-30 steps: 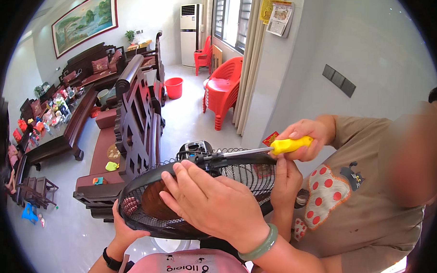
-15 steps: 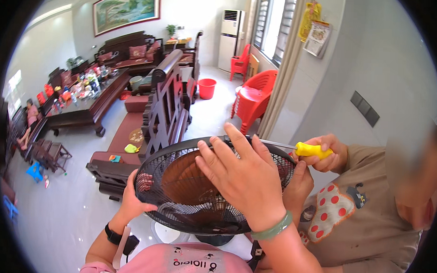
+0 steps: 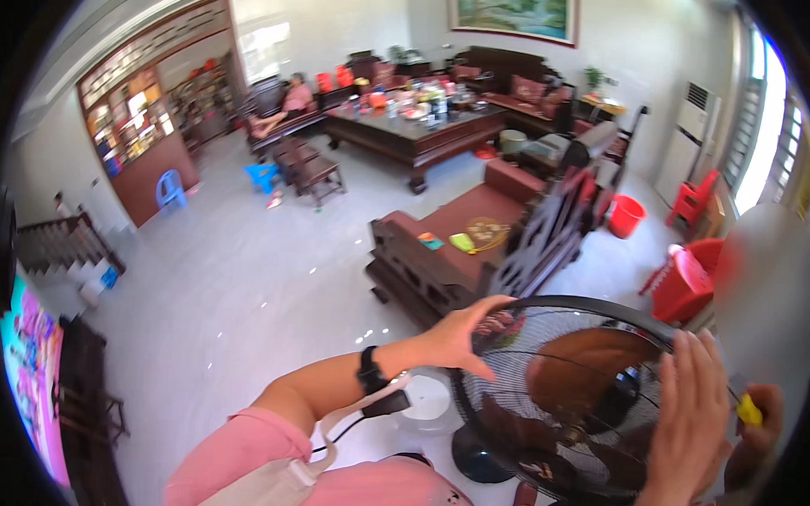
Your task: Using a screwdriver and hands to reassemble or repair the guard of a floor fan.
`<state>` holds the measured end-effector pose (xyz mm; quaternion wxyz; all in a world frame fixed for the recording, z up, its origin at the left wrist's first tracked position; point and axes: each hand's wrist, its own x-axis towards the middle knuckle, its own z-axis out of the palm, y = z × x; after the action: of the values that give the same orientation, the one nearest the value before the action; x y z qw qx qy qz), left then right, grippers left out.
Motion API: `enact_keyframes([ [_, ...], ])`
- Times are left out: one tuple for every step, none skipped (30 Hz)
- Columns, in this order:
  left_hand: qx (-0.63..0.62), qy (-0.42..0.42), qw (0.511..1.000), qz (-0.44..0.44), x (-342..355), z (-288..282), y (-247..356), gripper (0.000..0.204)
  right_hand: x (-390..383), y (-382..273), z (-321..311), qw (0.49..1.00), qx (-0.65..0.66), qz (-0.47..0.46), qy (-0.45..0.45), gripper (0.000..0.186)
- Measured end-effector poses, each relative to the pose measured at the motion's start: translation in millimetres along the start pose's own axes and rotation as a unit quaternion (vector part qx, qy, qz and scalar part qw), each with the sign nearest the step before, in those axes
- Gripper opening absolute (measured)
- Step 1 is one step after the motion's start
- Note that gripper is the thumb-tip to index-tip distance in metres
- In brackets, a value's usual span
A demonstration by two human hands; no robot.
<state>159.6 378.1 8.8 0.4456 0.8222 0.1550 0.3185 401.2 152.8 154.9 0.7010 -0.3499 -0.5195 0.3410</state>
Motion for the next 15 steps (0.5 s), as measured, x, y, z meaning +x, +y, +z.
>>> enact_keyframes([
  [-0.022, 0.005, 1.0, 0.0, -4, -2, -2, 0.114, -1, 5, -1, 0.999, -0.049, -0.009, 0.0, 0.043],
  [-0.001, 0.01, 1.0, -0.01, -8, -6, 4, 0.114, -1, 11, -3, 0.994, -0.103, -0.02, 0.005, 0.043],
  [0.021, 0.018, 1.0, 0.0, -9, -8, 5, 0.113, -1, 8, 0, 0.995, -0.099, -0.018, -0.007, 0.043],
  [0.042, 0.026, 0.999, 0.011, -11, -10, 3, 0.113, 0, 4, 3, 0.949, -0.315, -0.018, 0.013, 0.043],
  [0.043, 0.027, 0.999, 0.015, -12, -11, -1, 0.113, 1, 1, 4, 0.856, -0.516, -0.021, 0.034, 0.043],
  [0.041, 0.022, 0.999, 0.028, -8, -8, -2, 0.113, -4, -4, 1, 0.854, -0.519, -0.026, 0.033, 0.043],
  [0.03, 0.022, 0.999, 0.02, -11, -9, -1, 0.113, -4, -1, -7, 0.8, -0.599, -0.034, 0.022, 0.043],
  [0.043, 0.032, 0.998, 0.042, -11, -8, -6, 0.112, -2, 0, -14, 0.738, -0.673, -0.045, 0.012, 0.043],
  [0.036, 0.022, 0.999, 0.034, -10, -8, -5, 0.112, -1, -9, -19, 0.698, -0.711, -0.07, -0.059, 0.043],
  [0.027, 0.012, 0.999, 0.029, -9, -7, -4, 0.113, -1, -11, -25, 0.699, -0.709, -0.074, -0.064, 0.043],
  [0.022, 0.001, 1.0, 0.011, -9, -5, -8, 0.114, -1, -11, -35, 0.872, -0.484, -0.037, -0.057, 0.042],
  [0.029, 0.0, 0.999, 0.029, -7, -3, -6, 0.115, -2, -15, -45, 0.974, -0.223, 0.004, -0.041, 0.042],
  [0.03, 0.011, 0.999, 0.027, -10, -2, -10, 0.115, 3, -20, -58, 0.873, -0.482, 0.009, -0.07, 0.043],
  [0.031, 0.021, 0.999, 0.024, -14, -3, -13, 0.115, 9, -15, -71, 0.878, -0.472, 0.007, -0.082, 0.043],
  [0.036, 0.023, 0.999, 0.02, -14, -2, -13, 0.115, 10, -13, -78, 0.85, -0.523, 0.003, -0.068, 0.043],
])
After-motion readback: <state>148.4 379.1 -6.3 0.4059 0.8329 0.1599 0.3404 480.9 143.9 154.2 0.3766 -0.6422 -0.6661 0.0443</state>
